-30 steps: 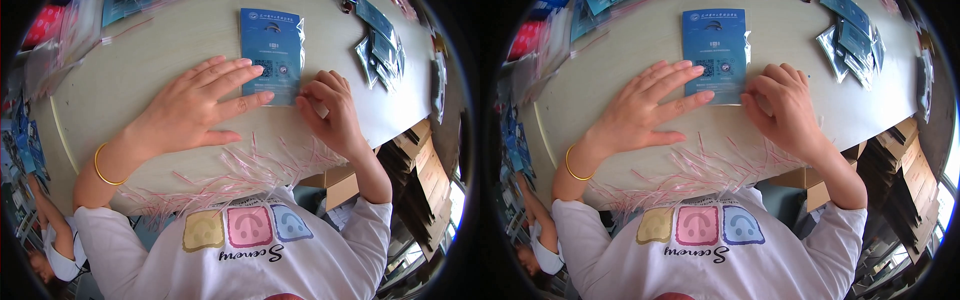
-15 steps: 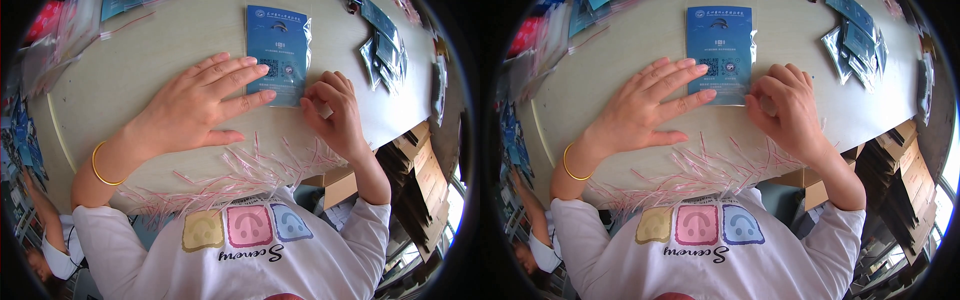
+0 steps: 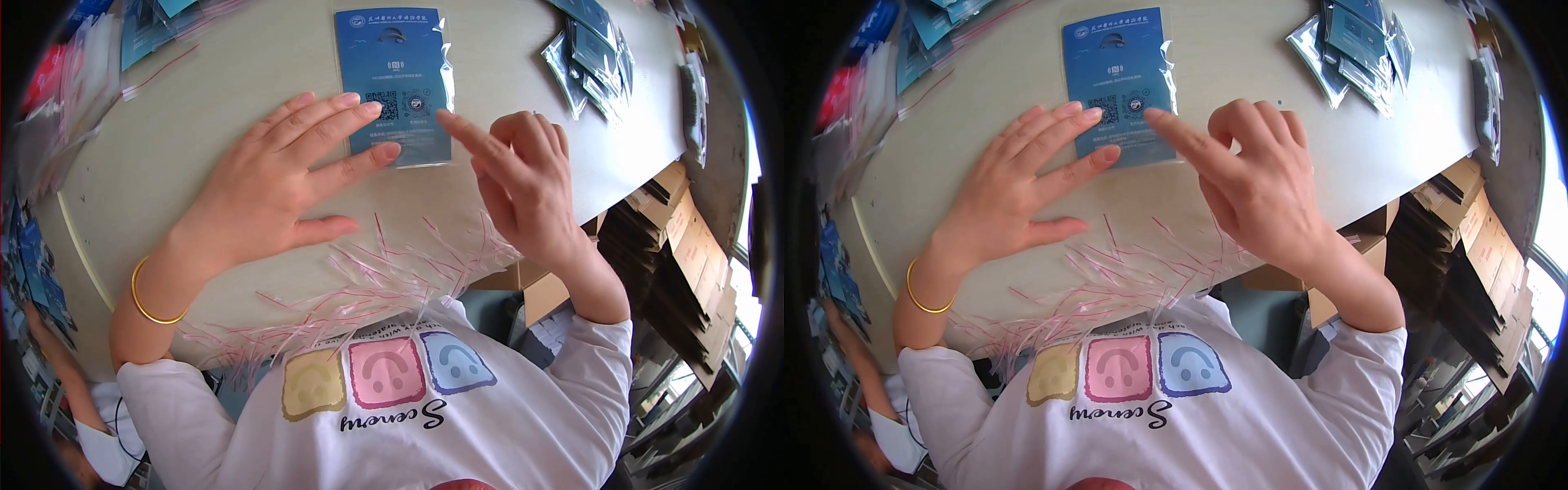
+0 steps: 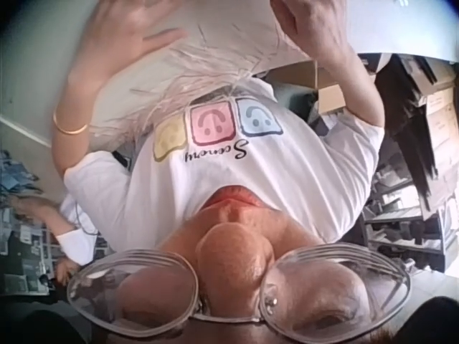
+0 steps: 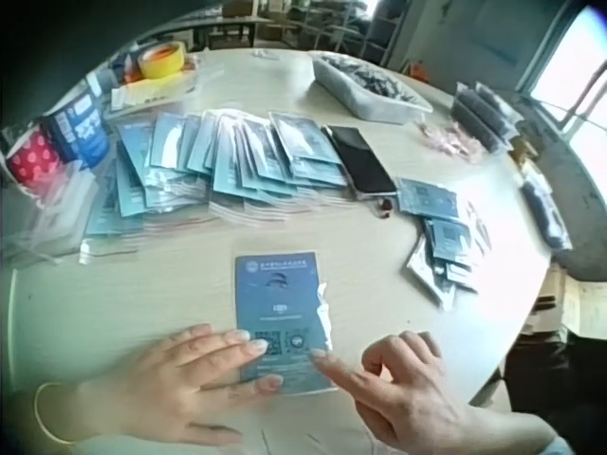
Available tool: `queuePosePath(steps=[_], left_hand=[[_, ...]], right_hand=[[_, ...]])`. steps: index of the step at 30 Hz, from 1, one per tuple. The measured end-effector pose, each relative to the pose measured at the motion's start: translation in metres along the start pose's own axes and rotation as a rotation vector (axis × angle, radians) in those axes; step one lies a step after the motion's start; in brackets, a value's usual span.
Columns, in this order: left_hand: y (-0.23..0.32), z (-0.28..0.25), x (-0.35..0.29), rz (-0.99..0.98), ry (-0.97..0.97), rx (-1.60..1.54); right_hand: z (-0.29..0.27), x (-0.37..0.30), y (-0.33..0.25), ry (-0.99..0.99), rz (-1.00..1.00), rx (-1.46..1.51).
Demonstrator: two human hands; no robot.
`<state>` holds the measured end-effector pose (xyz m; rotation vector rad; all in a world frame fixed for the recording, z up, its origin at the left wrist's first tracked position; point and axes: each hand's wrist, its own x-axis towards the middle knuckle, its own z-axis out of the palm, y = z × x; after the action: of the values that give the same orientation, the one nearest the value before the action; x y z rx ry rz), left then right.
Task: The person places blue packets into small plastic bags and seals them by hand.
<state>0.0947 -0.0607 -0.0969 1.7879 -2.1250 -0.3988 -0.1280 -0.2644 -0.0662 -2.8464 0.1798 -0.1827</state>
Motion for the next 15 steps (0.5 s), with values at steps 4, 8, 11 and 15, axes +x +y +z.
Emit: queuePosePath(steps=[4,8,11,15], left_hand=[[-0.002,-0.001,0.000,0.003,-0.012,0.018],[-0.002,-0.001,0.000,0.000,-0.020,0.066],[0.001,-0.003,0.002,0.020,-0.029,0.101],[0.002,-0.003,-0.004,0.025,-0.039,0.165]], right_hand=[[0.002,-0.014,0.006,-0.140,0.030,-0.313],[-0.012,-0.021,0.021,-0.078,0.058,-0.263],[-0.012,-0.014,0.015,0.039,0.202,0.202],[-0.010,0.030,0.015,-0.181,0.428,0.549]])
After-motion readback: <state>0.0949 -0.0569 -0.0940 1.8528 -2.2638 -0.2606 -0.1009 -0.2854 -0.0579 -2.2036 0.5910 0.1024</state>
